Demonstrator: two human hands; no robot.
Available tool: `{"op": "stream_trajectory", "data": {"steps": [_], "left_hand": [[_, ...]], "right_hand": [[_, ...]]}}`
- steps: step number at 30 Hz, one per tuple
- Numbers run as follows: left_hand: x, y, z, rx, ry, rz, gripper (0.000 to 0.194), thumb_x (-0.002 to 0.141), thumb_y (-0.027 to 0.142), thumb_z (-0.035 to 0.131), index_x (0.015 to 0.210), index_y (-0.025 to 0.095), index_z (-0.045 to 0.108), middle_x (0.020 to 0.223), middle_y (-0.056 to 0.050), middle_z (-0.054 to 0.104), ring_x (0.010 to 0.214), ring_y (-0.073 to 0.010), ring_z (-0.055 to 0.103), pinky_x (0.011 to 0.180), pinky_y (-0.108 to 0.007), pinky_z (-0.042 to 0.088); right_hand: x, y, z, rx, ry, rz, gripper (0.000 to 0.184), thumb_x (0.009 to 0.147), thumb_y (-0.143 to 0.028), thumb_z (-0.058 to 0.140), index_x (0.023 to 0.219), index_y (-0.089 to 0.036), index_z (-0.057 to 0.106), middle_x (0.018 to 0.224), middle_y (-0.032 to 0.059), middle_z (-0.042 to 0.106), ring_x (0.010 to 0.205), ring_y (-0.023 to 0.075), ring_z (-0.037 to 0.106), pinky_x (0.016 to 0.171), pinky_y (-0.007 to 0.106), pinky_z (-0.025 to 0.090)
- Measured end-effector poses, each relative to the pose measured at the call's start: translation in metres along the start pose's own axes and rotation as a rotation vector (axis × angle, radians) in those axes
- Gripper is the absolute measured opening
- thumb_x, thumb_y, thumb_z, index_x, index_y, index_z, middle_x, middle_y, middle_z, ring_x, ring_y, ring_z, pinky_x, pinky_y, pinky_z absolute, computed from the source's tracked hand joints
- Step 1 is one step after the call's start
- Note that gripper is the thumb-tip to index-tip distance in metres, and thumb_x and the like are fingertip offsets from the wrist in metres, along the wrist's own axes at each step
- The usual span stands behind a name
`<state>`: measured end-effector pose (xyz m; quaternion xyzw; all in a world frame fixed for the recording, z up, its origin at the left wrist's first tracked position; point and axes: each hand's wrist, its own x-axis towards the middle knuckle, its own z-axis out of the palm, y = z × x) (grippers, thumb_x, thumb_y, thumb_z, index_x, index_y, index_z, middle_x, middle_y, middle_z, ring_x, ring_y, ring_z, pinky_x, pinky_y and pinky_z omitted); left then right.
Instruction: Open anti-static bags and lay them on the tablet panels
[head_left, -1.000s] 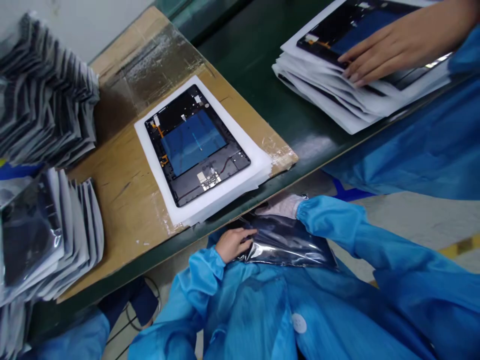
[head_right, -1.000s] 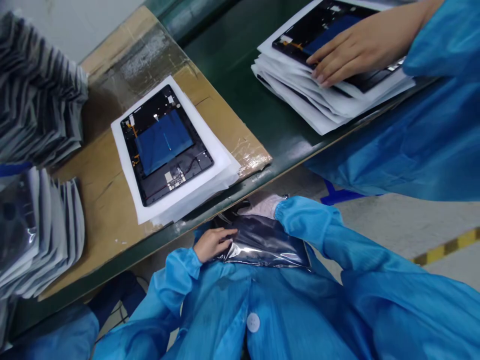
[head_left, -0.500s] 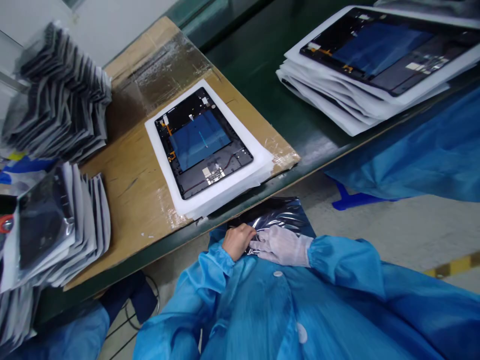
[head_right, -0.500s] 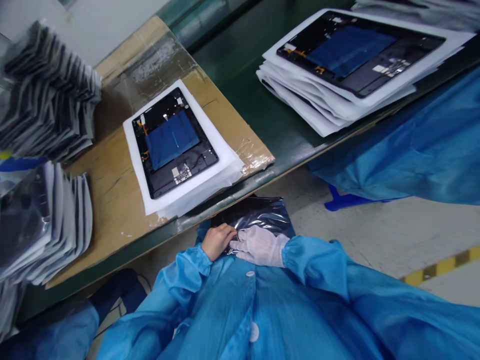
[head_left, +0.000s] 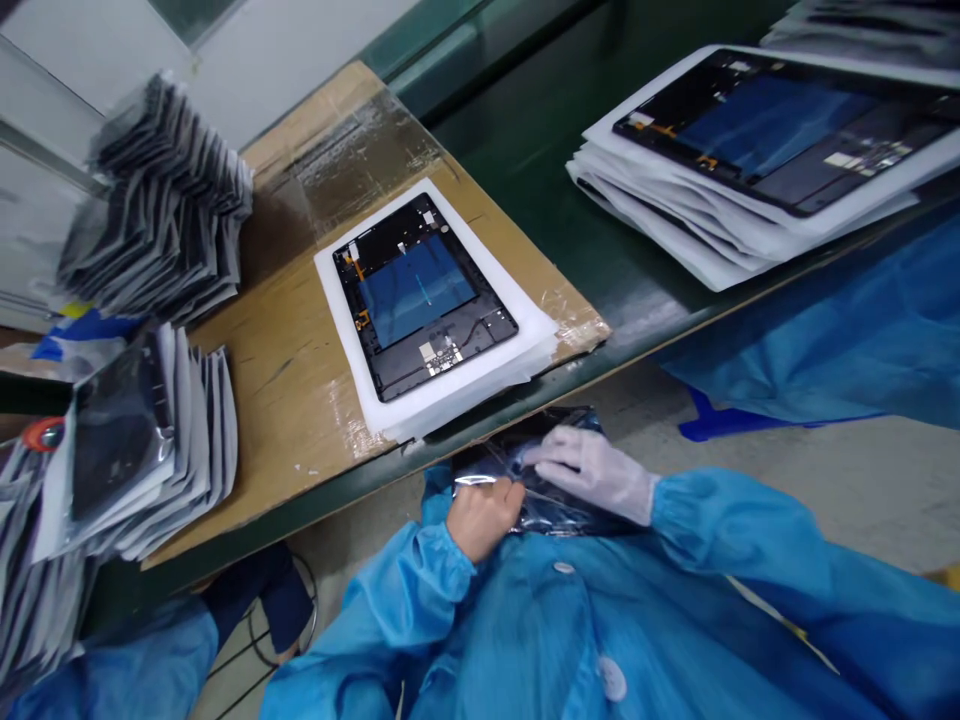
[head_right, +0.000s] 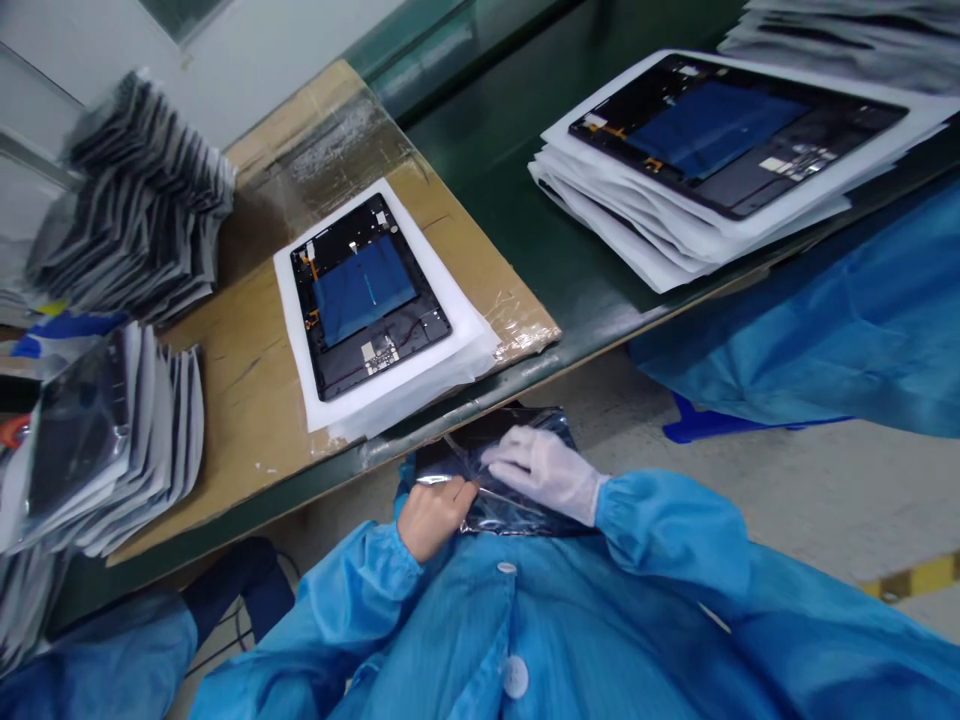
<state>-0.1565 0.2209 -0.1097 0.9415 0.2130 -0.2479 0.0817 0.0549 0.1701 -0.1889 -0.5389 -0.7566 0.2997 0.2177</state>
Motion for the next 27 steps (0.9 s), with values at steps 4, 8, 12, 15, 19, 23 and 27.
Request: {"op": "stream_trajectory", "data": {"steps": [4,8,12,15,19,23,27], "left_hand": [[-0.043,0.013,-0.026,0.001,0.007,-0.017,0.021,0.097,0.017,0.044,0.113,0.017,0.057,0.093,-0.002,0.068,0.075,-0.0209,0.068,0.055,-0.033,0.051],[-0.097,0.012,-0.047,-0.015,0.014,-0.044,0.016,0.095,0.019,0.049,0.108,0.020,0.059,0.085,0.002,0.067,0.069,-0.0195,0.067,0.049,-0.031,0.044],[-0.169,0.000,-0.063,-0.047,0.075,-0.188,0.015,0.097,0.023,0.047,0.103,0.025,0.061,0.079,0.004,0.066,0.063,-0.0175,0.066,0.047,-0.029,0.040],[-0.238,-0.002,-0.082,-0.101,0.193,-0.352,0.021,0.100,0.025,0.041,0.103,0.027,0.061,0.081,0.005,0.069,0.066,-0.0127,0.068,0.056,-0.022,0.047],[-0.321,0.008,-0.111,-0.057,0.491,-0.578,0.020,0.100,0.037,0.044,0.105,0.032,0.063,0.089,0.011,0.073,0.072,-0.0063,0.070,0.066,-0.010,0.050],[-0.354,0.009,-0.115,0.014,0.788,-0.984,0.024,0.092,0.050,0.051,0.093,0.032,0.068,0.078,0.014,0.073,0.054,-0.0063,0.066,0.048,-0.010,0.046],[-0.320,-0.013,-0.086,-0.066,0.993,-1.339,0.022,0.086,0.046,0.057,0.089,0.027,0.069,0.074,0.008,0.072,0.056,-0.0099,0.065,0.052,-0.016,0.045]], "right_hand": [[0.018,0.024,-0.024,-0.019,-0.015,0.186,0.057,0.099,-0.051,0.038,0.132,-0.008,0.056,0.112,0.0211,0.062,0.104,0.0309,0.059,0.092,0.047,0.043],[0.058,0.004,-0.006,0.074,-0.281,0.030,0.040,0.096,-0.049,0.050,0.108,-0.016,0.069,0.096,0.0090,0.069,0.086,0.0205,0.065,0.082,0.035,0.050],[0.083,-0.071,0.028,0.108,-0.447,-0.142,0.038,0.095,-0.045,0.050,0.111,-0.016,0.070,0.090,0.0073,0.071,0.081,0.0201,0.067,0.076,0.029,0.051],[0.090,-0.140,0.027,0.118,-0.428,-0.256,0.052,0.096,-0.048,0.047,0.134,-0.013,0.057,0.108,0.0128,0.068,0.098,0.0261,0.065,0.086,0.034,0.050],[0.101,-0.219,-0.033,0.151,-0.299,-0.427,0.063,0.090,-0.056,0.056,0.144,-0.025,0.044,0.129,0.0084,0.059,0.113,0.0260,0.059,0.097,0.039,0.047],[0.111,-0.265,-0.118,0.165,0.179,-0.884,0.038,0.095,-0.038,0.060,0.124,-0.014,0.058,0.119,0.0083,0.062,0.109,0.0185,0.059,0.103,0.036,0.044],[0.104,-0.273,-0.146,0.061,0.547,-1.015,0.030,0.096,-0.030,0.057,0.119,-0.011,0.060,0.113,0.0097,0.064,0.109,0.0190,0.058,0.113,0.045,0.035]]}}
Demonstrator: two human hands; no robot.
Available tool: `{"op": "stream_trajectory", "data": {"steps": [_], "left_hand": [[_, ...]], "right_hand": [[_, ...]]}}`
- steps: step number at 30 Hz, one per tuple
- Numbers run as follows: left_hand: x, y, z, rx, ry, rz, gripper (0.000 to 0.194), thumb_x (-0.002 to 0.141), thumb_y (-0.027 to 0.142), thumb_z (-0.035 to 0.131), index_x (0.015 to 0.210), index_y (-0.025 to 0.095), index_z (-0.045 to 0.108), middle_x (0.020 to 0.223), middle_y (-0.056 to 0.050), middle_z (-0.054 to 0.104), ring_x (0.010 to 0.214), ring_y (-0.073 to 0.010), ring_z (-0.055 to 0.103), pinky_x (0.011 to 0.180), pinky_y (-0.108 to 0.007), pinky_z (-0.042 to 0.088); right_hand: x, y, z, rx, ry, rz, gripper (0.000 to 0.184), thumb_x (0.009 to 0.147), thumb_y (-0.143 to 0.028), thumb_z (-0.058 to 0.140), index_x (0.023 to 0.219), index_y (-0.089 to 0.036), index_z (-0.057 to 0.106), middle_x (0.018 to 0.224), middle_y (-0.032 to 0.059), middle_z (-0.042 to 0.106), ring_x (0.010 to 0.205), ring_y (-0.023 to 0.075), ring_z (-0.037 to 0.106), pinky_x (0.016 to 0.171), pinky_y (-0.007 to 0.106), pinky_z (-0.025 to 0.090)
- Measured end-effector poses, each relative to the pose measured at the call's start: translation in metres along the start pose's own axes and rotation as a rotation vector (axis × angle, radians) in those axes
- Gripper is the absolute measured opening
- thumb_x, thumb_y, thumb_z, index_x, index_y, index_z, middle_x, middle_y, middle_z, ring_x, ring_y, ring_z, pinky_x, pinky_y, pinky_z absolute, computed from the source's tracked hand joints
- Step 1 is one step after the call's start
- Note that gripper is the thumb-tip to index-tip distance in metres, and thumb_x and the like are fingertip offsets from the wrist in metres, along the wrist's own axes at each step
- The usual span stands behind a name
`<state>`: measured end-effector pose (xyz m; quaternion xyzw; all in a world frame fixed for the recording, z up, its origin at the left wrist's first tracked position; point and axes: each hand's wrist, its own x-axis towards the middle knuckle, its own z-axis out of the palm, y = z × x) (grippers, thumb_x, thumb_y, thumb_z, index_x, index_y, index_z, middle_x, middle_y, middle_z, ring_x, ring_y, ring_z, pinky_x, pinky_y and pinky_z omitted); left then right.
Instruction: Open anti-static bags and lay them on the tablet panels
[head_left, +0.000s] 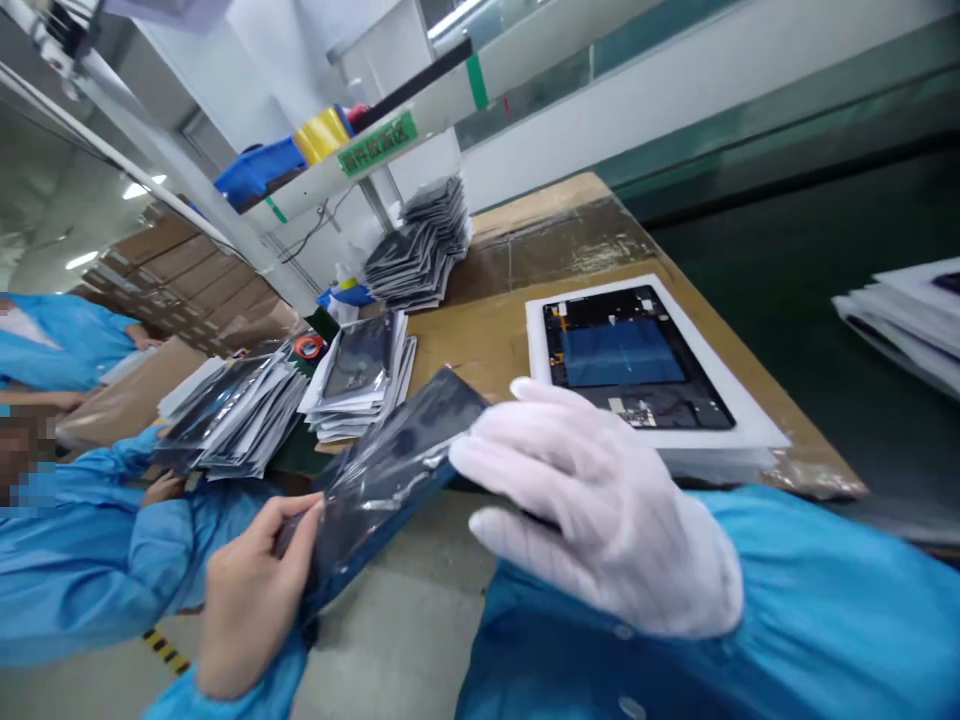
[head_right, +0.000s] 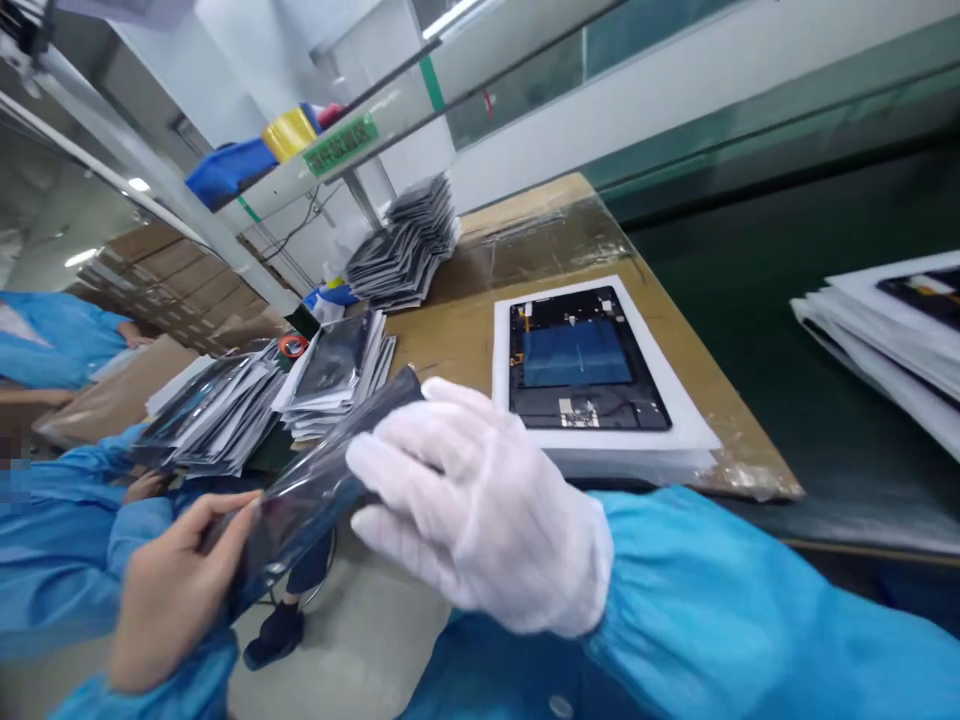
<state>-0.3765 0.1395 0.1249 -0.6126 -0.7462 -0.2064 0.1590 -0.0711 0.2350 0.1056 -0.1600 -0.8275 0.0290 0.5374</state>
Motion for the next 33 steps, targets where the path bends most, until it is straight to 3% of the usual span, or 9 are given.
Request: {"op": "stream_trajectory", "data": {"steps": [2,4,7,9,14,22,28,31,33], "left_hand": [[-0.001,0.015,0.044,-0.010,0.033,-0.112,0.020,0.088,0.040,0.056,0.091,0.024,0.068,0.077,0.004,0.073,0.064,-0.0138,0.067,0.058,-0.019,0.044],[-0.001,0.037,0.090,0.030,-0.007,-0.182,0.019,0.091,0.033,0.053,0.094,0.021,0.067,0.078,-0.001,0.073,0.069,-0.0183,0.068,0.060,-0.023,0.041],[0.001,0.071,0.145,0.143,-0.290,-0.199,0.019,0.095,0.029,0.049,0.098,0.019,0.065,0.074,-0.005,0.071,0.071,-0.0217,0.068,0.057,-0.026,0.034],[0.004,0.086,0.162,0.190,-0.428,-0.148,0.019,0.096,0.029,0.047,0.098,0.020,0.063,0.073,-0.005,0.070,0.070,-0.0219,0.067,0.055,-0.027,0.030],[0.011,0.089,0.166,0.180,-0.432,0.103,0.017,0.095,0.024,0.045,0.086,0.020,0.059,0.092,-0.003,0.066,0.077,-0.0183,0.065,0.055,-0.028,0.030],[-0.002,0.072,0.186,-0.200,-0.323,-0.060,0.010,0.093,0.019,0.049,0.085,0.019,0.054,0.086,0.000,0.065,0.084,-0.0163,0.065,0.072,-0.026,0.044],[0.022,0.084,0.162,0.273,-0.494,0.247,0.008,0.094,0.026,0.052,0.094,0.019,0.057,0.098,-0.003,0.063,0.080,-0.0211,0.064,0.052,-0.029,0.036],[0.035,0.086,0.158,0.369,-0.538,0.410,0.007,0.092,0.014,0.052,0.092,0.017,0.058,0.094,-0.005,0.063,0.089,-0.0238,0.064,0.055,-0.030,0.038],[0.040,0.082,0.161,0.368,-0.587,0.448,0.012,0.092,0.011,0.048,0.090,0.016,0.058,0.088,-0.006,0.064,0.082,-0.0232,0.065,0.054,-0.030,0.036]], "right_hand": [[-0.019,0.000,0.018,-0.016,-0.037,-0.066,0.029,0.095,-0.026,0.055,0.119,-0.011,0.061,0.111,0.0100,0.065,0.108,0.0200,0.059,0.112,0.046,0.036],[-0.051,0.006,0.055,-0.051,-0.105,-0.085,0.032,0.092,-0.017,0.053,0.122,-0.010,0.061,0.114,0.0102,0.065,0.110,0.0211,0.058,0.111,0.045,0.038],[-0.100,0.025,0.119,-0.203,-0.136,-0.019,0.037,0.089,-0.006,0.046,0.122,-0.010,0.063,0.120,0.0090,0.064,0.118,0.0225,0.055,0.113,0.045,0.037],[-0.123,0.039,0.149,-0.257,-0.169,0.019,0.037,0.088,-0.006,0.046,0.120,-0.009,0.065,0.121,0.0094,0.065,0.117,0.0231,0.056,0.112,0.044,0.039],[-0.145,0.055,0.177,-0.260,-0.263,0.052,0.041,0.086,-0.006,0.044,0.120,-0.012,0.066,0.125,0.0088,0.063,0.121,0.0208,0.054,0.109,0.040,0.043],[-0.157,0.057,0.179,-0.237,-0.287,0.070,0.045,0.084,-0.003,0.042,0.121,-0.013,0.066,0.126,0.0083,0.062,0.122,0.0212,0.053,0.104,0.038,0.048],[-0.134,0.071,0.173,-0.229,-0.345,-0.015,0.031,0.093,-0.006,0.044,0.113,-0.012,0.067,0.111,0.0103,0.068,0.103,0.0214,0.062,0.094,0.036,0.052],[-0.127,0.072,0.176,-0.228,-0.387,-0.032,0.027,0.093,-0.006,0.046,0.107,-0.010,0.068,0.102,0.0116,0.068,0.093,0.0215,0.063,0.086,0.037,0.053],[-0.127,0.072,0.179,-0.225,-0.405,-0.036,0.023,0.091,-0.005,0.047,0.096,-0.012,0.069,0.094,0.0107,0.067,0.088,0.0210,0.062,0.081,0.036,0.053]]}}
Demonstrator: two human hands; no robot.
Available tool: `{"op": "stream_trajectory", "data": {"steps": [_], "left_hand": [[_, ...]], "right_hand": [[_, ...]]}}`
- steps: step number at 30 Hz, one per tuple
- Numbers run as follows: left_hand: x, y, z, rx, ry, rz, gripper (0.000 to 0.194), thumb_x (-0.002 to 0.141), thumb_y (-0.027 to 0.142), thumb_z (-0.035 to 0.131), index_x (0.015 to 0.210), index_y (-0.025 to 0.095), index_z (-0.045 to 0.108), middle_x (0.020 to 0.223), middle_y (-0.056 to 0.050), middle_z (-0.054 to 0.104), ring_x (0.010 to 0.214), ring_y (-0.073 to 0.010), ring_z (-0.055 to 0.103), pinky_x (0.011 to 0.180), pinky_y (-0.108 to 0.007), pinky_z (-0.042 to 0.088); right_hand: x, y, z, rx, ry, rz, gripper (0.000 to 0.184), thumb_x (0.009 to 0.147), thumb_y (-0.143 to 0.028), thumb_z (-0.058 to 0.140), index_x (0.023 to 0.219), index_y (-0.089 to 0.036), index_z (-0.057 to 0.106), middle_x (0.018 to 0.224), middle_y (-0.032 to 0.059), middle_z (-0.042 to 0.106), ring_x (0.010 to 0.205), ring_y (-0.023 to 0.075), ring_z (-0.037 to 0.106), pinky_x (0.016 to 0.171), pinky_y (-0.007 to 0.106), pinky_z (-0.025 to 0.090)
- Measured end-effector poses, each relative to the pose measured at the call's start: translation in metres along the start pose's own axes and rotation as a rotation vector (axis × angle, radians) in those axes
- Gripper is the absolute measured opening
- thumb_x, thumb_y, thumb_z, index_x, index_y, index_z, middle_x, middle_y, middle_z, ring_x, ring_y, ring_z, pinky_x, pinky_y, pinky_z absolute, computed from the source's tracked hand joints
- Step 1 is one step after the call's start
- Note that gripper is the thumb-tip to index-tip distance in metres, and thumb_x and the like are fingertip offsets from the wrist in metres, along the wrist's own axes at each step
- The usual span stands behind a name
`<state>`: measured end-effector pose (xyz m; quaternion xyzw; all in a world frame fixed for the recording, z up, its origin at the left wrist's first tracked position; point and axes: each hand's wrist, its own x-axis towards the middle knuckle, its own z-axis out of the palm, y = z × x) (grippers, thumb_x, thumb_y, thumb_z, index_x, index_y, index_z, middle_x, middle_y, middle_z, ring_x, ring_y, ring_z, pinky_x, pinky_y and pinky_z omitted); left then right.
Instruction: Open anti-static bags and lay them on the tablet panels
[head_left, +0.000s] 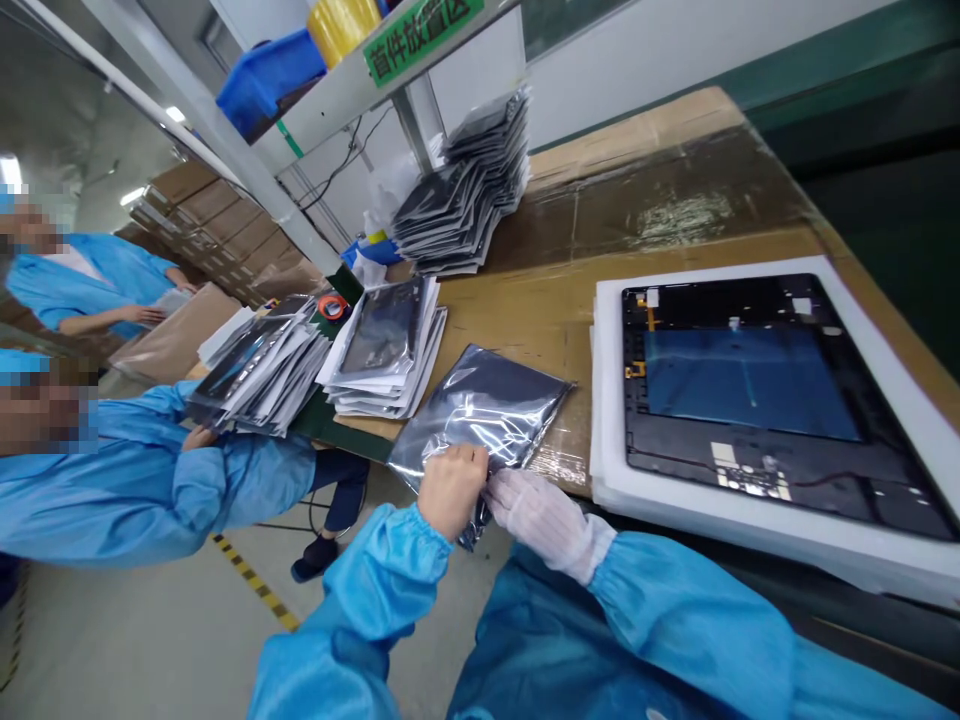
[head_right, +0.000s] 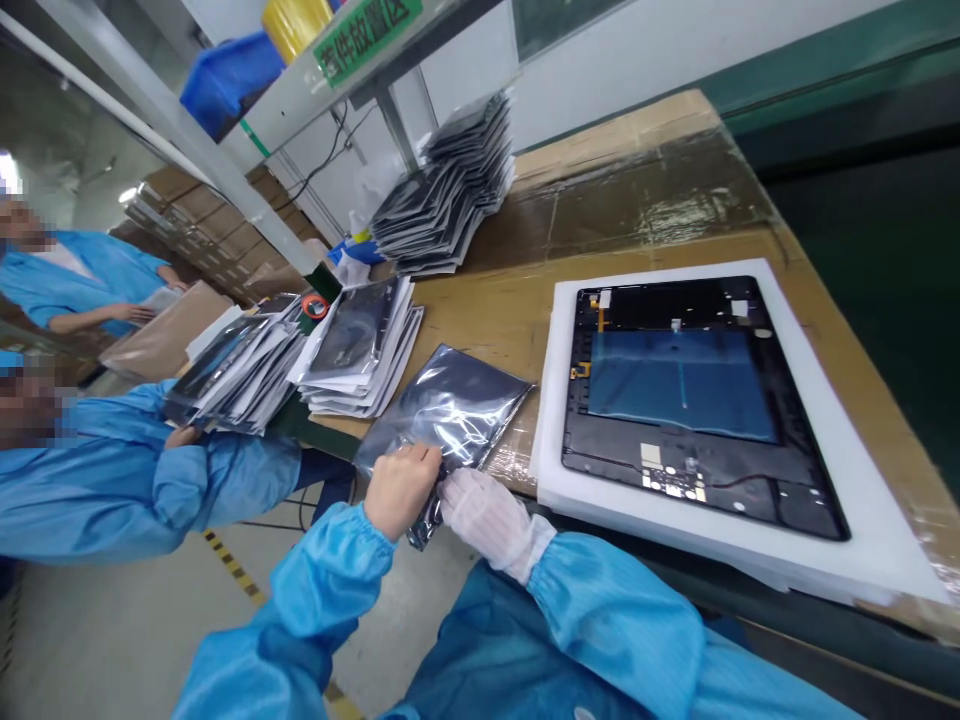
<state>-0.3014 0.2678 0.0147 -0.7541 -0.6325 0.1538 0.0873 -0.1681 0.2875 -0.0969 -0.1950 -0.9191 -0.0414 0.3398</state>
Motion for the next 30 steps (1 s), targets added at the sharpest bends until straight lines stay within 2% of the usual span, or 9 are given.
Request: {"op": "stream_trajectory", "data": {"steps": [4,8,10,13,16,18,21,24,30], "left_hand": [[0.001,-0.012,0.012,-0.193,0.049,-0.046,0.019,0.096,0.025,0.046,0.088,0.018,0.061,0.085,-0.003,0.067,0.075,-0.0193,0.066,0.055,-0.028,0.033],[-0.004,-0.021,0.021,-0.432,0.159,-0.110,0.014,0.093,0.027,0.053,0.085,0.021,0.063,0.083,0.002,0.068,0.078,-0.0139,0.066,0.063,-0.025,0.037],[-0.005,-0.022,0.020,-0.362,0.207,-0.075,0.016,0.095,0.029,0.052,0.086,0.021,0.062,0.083,0.002,0.067,0.079,-0.0136,0.065,0.062,-0.026,0.036],[-0.003,-0.021,0.017,-0.094,0.212,0.083,0.015,0.097,0.023,0.049,0.091,0.021,0.062,0.085,0.000,0.066,0.077,-0.0156,0.064,0.056,-0.029,0.033],[0.004,-0.021,0.016,0.063,0.145,0.253,0.013,0.093,0.013,0.050,0.087,0.018,0.059,0.080,-0.001,0.064,0.068,-0.0177,0.062,0.051,-0.032,0.029],[0.009,-0.022,0.019,0.084,0.159,0.288,0.015,0.092,0.011,0.048,0.082,0.017,0.058,0.076,-0.002,0.062,0.062,-0.0176,0.061,0.048,-0.033,0.025],[0.012,-0.020,0.027,0.062,0.293,0.213,0.020,0.092,0.012,0.045,0.076,0.018,0.056,0.071,-0.002,0.061,0.059,-0.0155,0.059,0.047,-0.032,0.022],[0.011,-0.015,0.035,-0.009,0.390,0.073,0.024,0.091,0.014,0.044,0.069,0.018,0.054,0.065,-0.001,0.060,0.061,-0.0133,0.060,0.049,-0.030,0.026],[0.004,-0.011,0.030,-0.303,0.332,-0.127,0.010,0.087,0.015,0.051,0.079,0.018,0.057,0.076,0.002,0.066,0.073,-0.0119,0.063,0.061,-0.024,0.037]], "right_hand": [[0.005,-0.002,0.004,0.002,-0.028,-0.006,0.023,0.089,-0.004,0.049,0.076,-0.015,0.064,0.078,0.0079,0.063,0.075,0.0196,0.059,0.066,0.034,0.050],[0.013,0.000,0.001,0.017,-0.008,-0.016,0.022,0.090,-0.009,0.052,0.073,-0.017,0.063,0.073,0.0055,0.062,0.069,0.0198,0.058,0.060,0.034,0.048],[0.015,0.002,-0.003,0.026,0.012,-0.026,0.019,0.091,-0.010,0.051,0.085,-0.017,0.067,0.085,0.0063,0.066,0.078,0.0201,0.061,0.068,0.035,0.051],[0.013,0.006,-0.006,0.037,0.040,-0.037,0.025,0.094,-0.010,0.047,0.110,-0.016,0.066,0.112,0.0080,0.066,0.101,0.0206,0.060,0.089,0.036,0.049],[0.011,0.006,-0.001,0.034,0.056,0.006,0.028,0.094,-0.009,0.047,0.114,-0.016,0.066,0.114,0.0087,0.066,0.105,0.0213,0.060,0.093,0.036,0.048],[0.009,0.004,0.003,0.033,0.056,0.036,0.027,0.093,-0.007,0.048,0.112,-0.014,0.066,0.110,0.0100,0.067,0.102,0.0219,0.060,0.091,0.036,0.049],[0.007,-0.001,0.008,0.037,0.048,0.057,0.024,0.091,-0.006,0.047,0.104,-0.012,0.067,0.101,0.0106,0.068,0.093,0.0218,0.062,0.085,0.036,0.051],[0.007,-0.004,0.008,0.042,0.031,0.061,0.021,0.090,-0.005,0.048,0.094,-0.013,0.067,0.091,0.0091,0.067,0.083,0.0211,0.062,0.076,0.035,0.052],[0.006,-0.003,0.006,0.048,0.002,0.033,0.021,0.092,-0.004,0.047,0.090,-0.014,0.066,0.088,0.0088,0.066,0.081,0.0187,0.061,0.077,0.034,0.050]]}}
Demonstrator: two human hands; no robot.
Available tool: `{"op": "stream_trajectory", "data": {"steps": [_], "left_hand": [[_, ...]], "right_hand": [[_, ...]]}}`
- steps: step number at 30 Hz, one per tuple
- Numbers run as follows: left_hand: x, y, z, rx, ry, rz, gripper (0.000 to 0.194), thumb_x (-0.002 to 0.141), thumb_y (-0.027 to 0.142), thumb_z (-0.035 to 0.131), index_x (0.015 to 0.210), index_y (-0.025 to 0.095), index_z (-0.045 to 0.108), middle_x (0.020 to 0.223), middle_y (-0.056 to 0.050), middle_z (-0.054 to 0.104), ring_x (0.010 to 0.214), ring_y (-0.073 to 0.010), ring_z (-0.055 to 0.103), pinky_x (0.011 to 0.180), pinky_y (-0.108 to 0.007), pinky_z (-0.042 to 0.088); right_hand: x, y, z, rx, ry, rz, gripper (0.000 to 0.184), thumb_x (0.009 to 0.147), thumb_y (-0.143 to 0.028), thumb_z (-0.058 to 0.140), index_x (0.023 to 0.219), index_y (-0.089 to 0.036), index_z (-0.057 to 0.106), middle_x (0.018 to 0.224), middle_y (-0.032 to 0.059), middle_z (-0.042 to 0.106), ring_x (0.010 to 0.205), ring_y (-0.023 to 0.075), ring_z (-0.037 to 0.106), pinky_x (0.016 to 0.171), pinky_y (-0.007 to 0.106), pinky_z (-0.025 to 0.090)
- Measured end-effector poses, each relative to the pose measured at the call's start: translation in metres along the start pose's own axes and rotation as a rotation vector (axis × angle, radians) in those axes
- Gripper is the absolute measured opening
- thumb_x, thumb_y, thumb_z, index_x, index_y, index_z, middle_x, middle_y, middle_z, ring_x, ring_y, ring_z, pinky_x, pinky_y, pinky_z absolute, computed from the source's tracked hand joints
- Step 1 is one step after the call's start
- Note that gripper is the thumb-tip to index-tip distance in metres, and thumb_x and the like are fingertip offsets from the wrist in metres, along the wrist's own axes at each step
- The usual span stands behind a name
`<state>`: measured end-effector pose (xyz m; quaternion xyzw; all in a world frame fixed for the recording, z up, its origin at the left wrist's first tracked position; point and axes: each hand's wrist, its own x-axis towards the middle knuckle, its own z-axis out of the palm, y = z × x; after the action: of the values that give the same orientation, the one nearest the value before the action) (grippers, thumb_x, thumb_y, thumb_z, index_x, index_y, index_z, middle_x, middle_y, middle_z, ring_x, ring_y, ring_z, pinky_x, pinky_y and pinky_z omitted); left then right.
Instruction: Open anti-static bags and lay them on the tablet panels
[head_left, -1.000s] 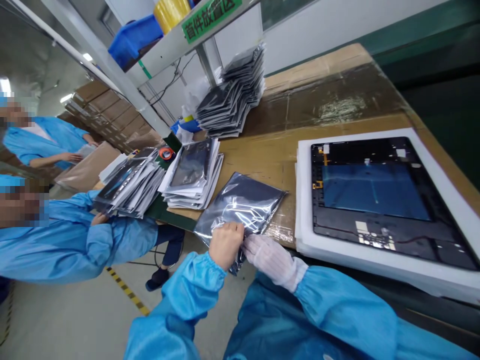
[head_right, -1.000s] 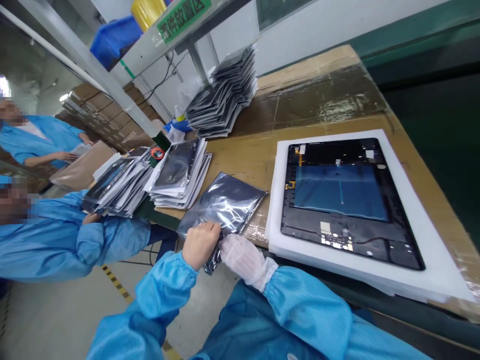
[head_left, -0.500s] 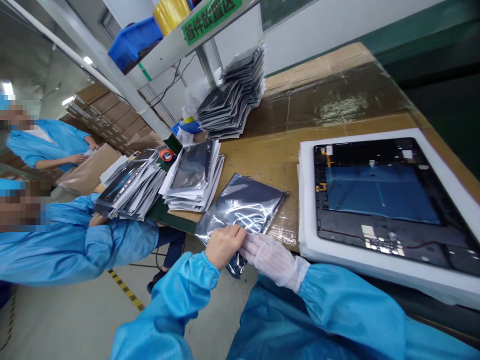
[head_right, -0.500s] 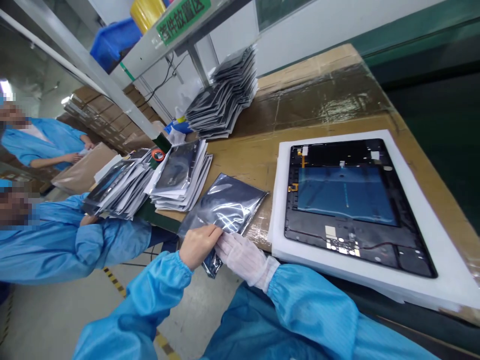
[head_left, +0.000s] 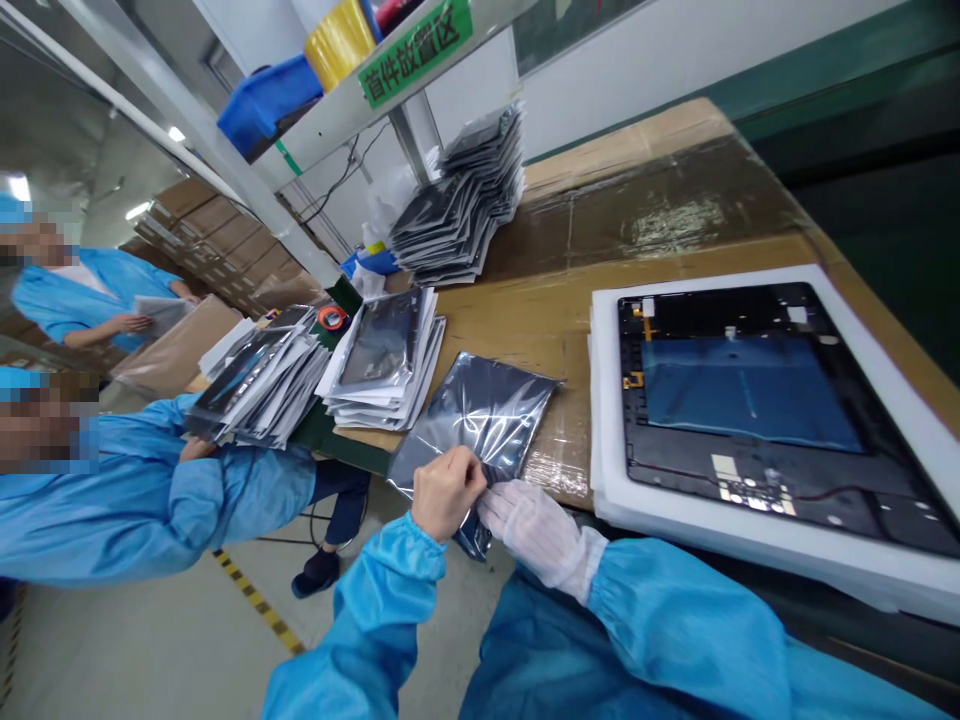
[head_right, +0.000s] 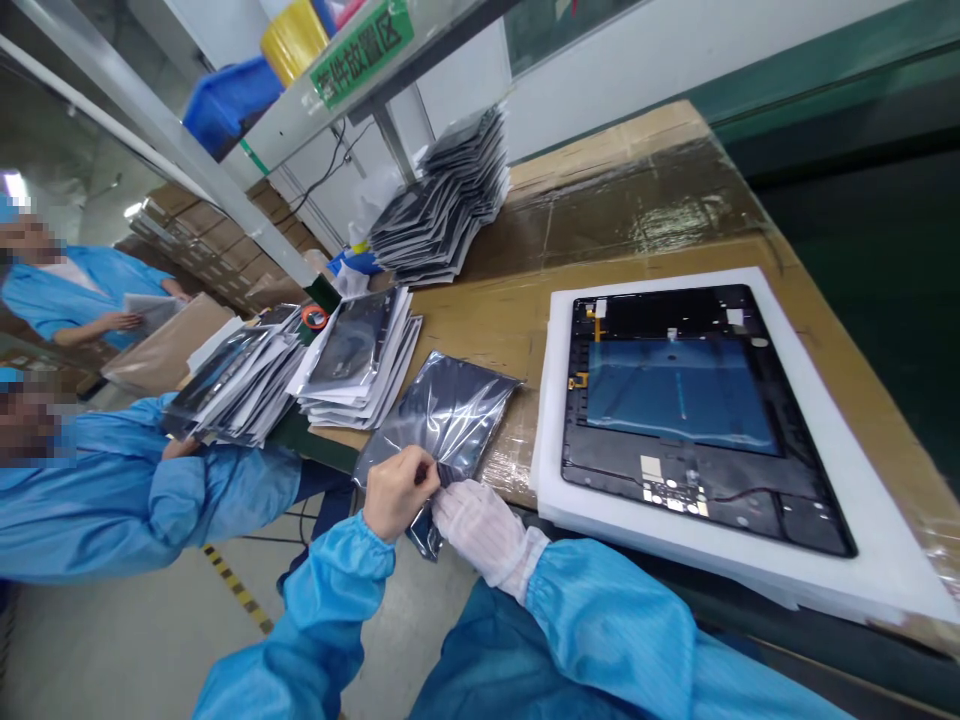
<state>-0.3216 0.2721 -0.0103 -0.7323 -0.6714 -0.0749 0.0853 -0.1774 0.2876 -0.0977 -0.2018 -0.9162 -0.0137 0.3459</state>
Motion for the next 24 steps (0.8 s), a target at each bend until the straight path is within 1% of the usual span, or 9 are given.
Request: {"op": "stream_trajectory", "data": {"steps": [2,5,7,10,11,13,17,20,24], "left_hand": [[0.003,0.002,-0.009,0.002,-0.081,0.053,0.005,0.088,0.016,0.054,0.089,0.020,0.058,0.087,0.002,0.067,0.082,-0.0135,0.063,0.061,-0.023,0.039],[0.012,0.005,-0.018,0.160,-0.179,0.297,0.012,0.093,0.020,0.052,0.104,0.022,0.058,0.105,-0.001,0.065,0.094,-0.0178,0.061,0.058,-0.026,0.040],[0.017,0.006,-0.019,0.270,-0.228,0.421,0.012,0.095,0.019,0.050,0.103,0.019,0.059,0.104,-0.004,0.065,0.092,-0.0203,0.061,0.058,-0.028,0.043],[0.021,0.004,-0.013,0.306,-0.315,0.462,0.012,0.092,0.012,0.050,0.096,0.016,0.061,0.092,-0.004,0.066,0.080,-0.0216,0.064,0.056,-0.031,0.045],[0.022,0.003,-0.011,0.276,-0.319,0.436,0.013,0.093,0.013,0.049,0.095,0.016,0.062,0.089,-0.004,0.067,0.077,-0.0214,0.065,0.055,-0.031,0.044],[0.021,-0.003,-0.006,0.137,-0.265,0.329,0.015,0.094,0.017,0.049,0.094,0.018,0.064,0.087,-0.003,0.069,0.075,-0.0196,0.067,0.057,-0.029,0.045],[0.017,-0.011,0.003,-0.323,-0.106,0.098,0.013,0.091,0.021,0.056,0.087,0.019,0.068,0.085,0.001,0.072,0.078,-0.0133,0.068,0.070,-0.022,0.048],[0.016,-0.011,0.011,-0.552,-0.040,-0.074,0.011,0.086,0.022,0.060,0.083,0.019,0.070,0.078,0.002,0.072,0.069,-0.0105,0.066,0.067,-0.020,0.048],[0.018,-0.014,0.015,-0.757,0.004,-0.287,0.013,0.082,0.028,0.062,0.078,0.017,0.069,0.073,-0.001,0.071,0.063,-0.0123,0.065,0.064,-0.022,0.051]], "right_hand": [[-0.001,0.002,0.000,0.001,0.004,-0.005,0.022,0.092,-0.005,0.047,0.092,-0.015,0.067,0.088,0.0078,0.067,0.081,0.0188,0.061,0.076,0.034,0.051],[-0.003,0.007,-0.001,0.001,0.030,-0.002,0.023,0.091,-0.006,0.048,0.102,-0.016,0.067,0.100,0.0082,0.067,0.093,0.0212,0.062,0.082,0.036,0.052],[-0.003,0.009,-0.003,0.003,0.041,0.014,0.027,0.091,-0.006,0.048,0.108,-0.016,0.067,0.107,0.0097,0.067,0.101,0.0222,0.061,0.088,0.037,0.051],[0.000,0.009,-0.009,0.017,0.032,0.048,0.026,0.090,-0.007,0.049,0.108,-0.014,0.067,0.105,0.0113,0.066,0.099,0.0231,0.061,0.087,0.037,0.052],[0.002,0.009,-0.011,0.026,0.028,0.053,0.024,0.090,-0.008,0.050,0.107,-0.013,0.067,0.103,0.0115,0.066,0.099,0.0235,0.061,0.086,0.037,0.052],[0.004,0.009,-0.013,0.042,0.025,0.053,0.022,0.089,-0.010,0.051,0.104,-0.012,0.068,0.103,0.0120,0.066,0.100,0.0243,0.061,0.087,0.037,0.052],[0.003,0.009,-0.008,0.066,0.048,0.036,0.025,0.088,-0.011,0.051,0.108,-0.009,0.067,0.106,0.0126,0.066,0.103,0.0251,0.060,0.089,0.038,0.052],[0.000,0.009,-0.002,0.080,0.069,0.027,0.026,0.088,-0.012,0.051,0.109,-0.010,0.067,0.106,0.0126,0.067,0.105,0.0241,0.060,0.090,0.038,0.052],[-0.005,0.006,0.003,0.078,0.097,0.035,0.025,0.088,-0.014,0.053,0.108,-0.011,0.067,0.107,0.0126,0.067,0.107,0.0241,0.059,0.092,0.039,0.050]]}}
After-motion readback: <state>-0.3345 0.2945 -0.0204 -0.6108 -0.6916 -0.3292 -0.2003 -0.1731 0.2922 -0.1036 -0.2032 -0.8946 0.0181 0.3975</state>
